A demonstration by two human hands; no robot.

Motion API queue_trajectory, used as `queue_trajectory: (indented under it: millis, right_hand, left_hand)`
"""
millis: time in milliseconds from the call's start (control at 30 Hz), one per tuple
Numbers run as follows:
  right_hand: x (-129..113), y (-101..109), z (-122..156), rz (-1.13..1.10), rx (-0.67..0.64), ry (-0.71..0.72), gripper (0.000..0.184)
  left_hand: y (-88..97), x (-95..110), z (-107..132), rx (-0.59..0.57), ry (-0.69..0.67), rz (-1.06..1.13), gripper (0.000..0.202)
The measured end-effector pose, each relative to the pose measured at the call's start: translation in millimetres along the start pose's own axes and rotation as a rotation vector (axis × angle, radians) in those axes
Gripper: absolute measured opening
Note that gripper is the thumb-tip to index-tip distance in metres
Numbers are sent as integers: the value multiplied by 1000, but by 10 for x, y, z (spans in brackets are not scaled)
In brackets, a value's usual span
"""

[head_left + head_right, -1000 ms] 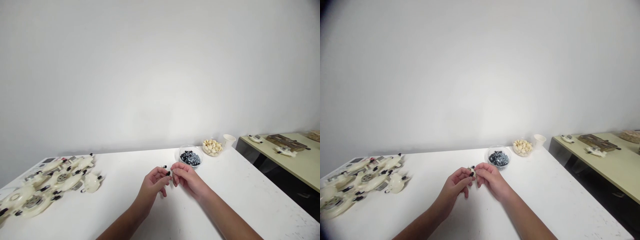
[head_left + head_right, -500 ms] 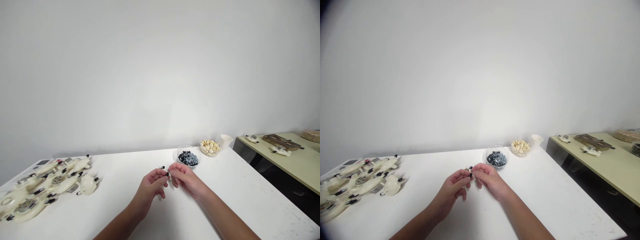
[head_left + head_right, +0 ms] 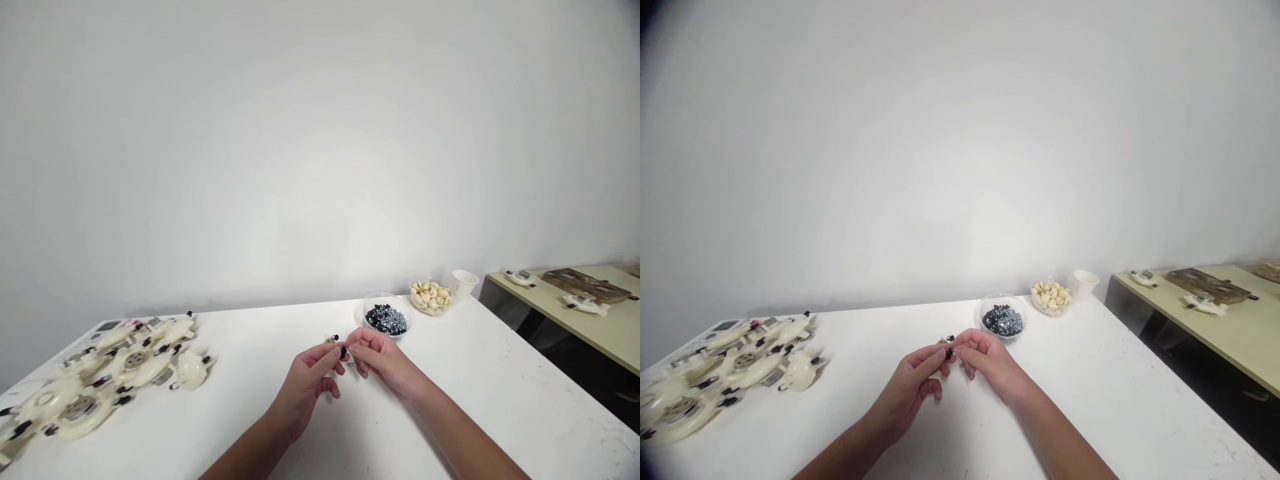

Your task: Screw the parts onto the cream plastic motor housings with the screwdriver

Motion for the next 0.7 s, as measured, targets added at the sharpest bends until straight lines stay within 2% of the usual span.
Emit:
queue_trajectory:
  millis: [167,300,700]
  right_hand:
    - [26,46,-16,105,31,24,30]
    - [32,113,-5,204,112,62,31]
    - [-28,117,63,550,188,78,23]
  left_hand:
    - [89,-42,-9,52,9,-39,38]
    - [164,-50,-10,102,-5,-85,39]
    - [223,-51,-21,138,-1,-125,42]
Point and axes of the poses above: each hand's wrist, its own z-axis away from the middle knuckle, its own y-axis out of the back of the hand, x = y × z, the point moved 9 cm from there along -z, towards the middle knuckle, and after that the axes turned 14 degrees about -x, right-handed, at the moved point
